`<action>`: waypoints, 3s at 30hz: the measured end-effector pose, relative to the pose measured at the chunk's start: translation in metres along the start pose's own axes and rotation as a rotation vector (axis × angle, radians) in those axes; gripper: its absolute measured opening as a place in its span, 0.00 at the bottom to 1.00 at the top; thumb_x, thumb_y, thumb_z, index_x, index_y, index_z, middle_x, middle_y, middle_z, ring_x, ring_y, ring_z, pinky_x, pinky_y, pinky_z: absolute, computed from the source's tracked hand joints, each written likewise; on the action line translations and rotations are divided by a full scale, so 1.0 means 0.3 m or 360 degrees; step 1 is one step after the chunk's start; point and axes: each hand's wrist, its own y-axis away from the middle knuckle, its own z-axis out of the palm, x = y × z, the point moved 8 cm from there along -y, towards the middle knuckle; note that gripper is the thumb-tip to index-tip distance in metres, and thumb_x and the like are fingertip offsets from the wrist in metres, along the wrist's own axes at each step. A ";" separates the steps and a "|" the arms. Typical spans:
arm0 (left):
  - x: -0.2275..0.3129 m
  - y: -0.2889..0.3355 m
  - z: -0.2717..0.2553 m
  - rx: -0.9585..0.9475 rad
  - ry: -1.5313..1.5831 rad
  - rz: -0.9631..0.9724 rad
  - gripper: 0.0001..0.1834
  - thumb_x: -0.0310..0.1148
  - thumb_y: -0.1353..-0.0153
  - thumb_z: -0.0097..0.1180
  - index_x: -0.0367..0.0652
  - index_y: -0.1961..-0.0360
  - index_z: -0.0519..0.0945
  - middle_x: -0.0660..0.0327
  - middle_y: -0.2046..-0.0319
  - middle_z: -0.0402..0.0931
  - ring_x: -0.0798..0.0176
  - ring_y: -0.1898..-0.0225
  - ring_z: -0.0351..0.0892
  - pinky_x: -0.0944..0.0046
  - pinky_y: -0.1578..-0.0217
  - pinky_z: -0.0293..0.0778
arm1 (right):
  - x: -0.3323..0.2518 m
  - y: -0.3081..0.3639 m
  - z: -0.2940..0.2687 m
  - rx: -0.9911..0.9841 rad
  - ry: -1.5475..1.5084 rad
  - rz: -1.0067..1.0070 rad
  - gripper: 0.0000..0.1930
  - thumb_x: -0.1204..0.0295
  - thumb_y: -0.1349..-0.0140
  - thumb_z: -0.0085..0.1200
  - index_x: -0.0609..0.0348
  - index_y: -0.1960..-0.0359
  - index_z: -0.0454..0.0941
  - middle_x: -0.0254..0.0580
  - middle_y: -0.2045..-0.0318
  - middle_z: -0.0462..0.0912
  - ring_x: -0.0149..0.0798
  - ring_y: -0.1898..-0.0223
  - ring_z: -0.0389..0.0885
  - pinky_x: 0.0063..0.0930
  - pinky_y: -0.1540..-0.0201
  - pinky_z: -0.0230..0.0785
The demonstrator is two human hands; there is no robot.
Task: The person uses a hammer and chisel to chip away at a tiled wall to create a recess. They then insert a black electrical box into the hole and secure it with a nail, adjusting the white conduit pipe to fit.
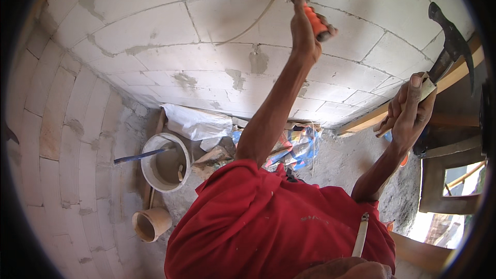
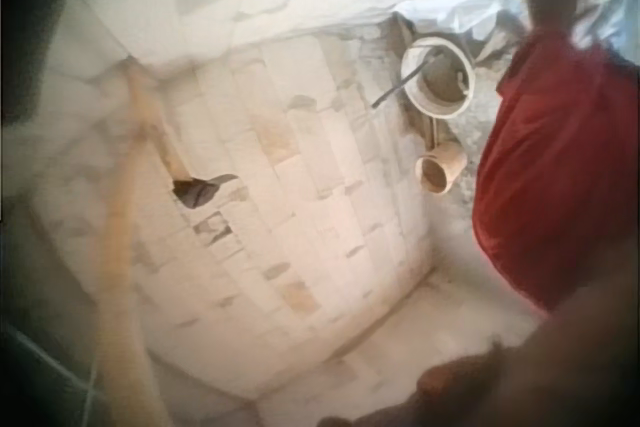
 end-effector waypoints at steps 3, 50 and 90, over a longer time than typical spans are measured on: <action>-0.001 -0.102 -0.063 0.0149 0.0153 -0.0024 0.29 0.68 0.30 0.45 0.50 0.66 0.68 0.63 0.82 0.69 0.60 0.84 0.71 0.50 0.64 0.81 | 0.052 0.048 -0.071 0.0028 -0.0049 0.0182 0.13 0.59 0.24 0.53 0.57 0.57 0.71 0.26 0.81 0.64 0.17 0.87 0.57 0.15 0.86 0.50; -0.025 0.029 -0.160 -0.0722 0.0641 -0.1010 0.30 0.61 0.26 0.44 0.42 0.65 0.79 0.66 0.85 0.69 0.69 0.89 0.67 0.64 0.77 0.77 | -0.020 0.317 -0.080 0.0170 -0.0010 0.0351 0.17 0.58 0.22 0.45 0.63 0.50 0.68 0.29 0.80 0.65 0.18 0.89 0.56 0.17 0.91 0.49; 0.041 -0.137 0.154 -0.0151 0.1604 -0.0270 0.34 0.61 0.23 0.27 0.42 0.68 0.69 0.62 0.80 0.68 0.62 0.78 0.73 0.54 0.46 0.83 | 0.132 0.115 0.326 -0.0241 0.0959 0.0371 0.17 0.58 0.27 0.51 0.64 0.57 0.70 0.44 0.80 0.74 0.39 0.78 0.74 0.36 0.73 0.66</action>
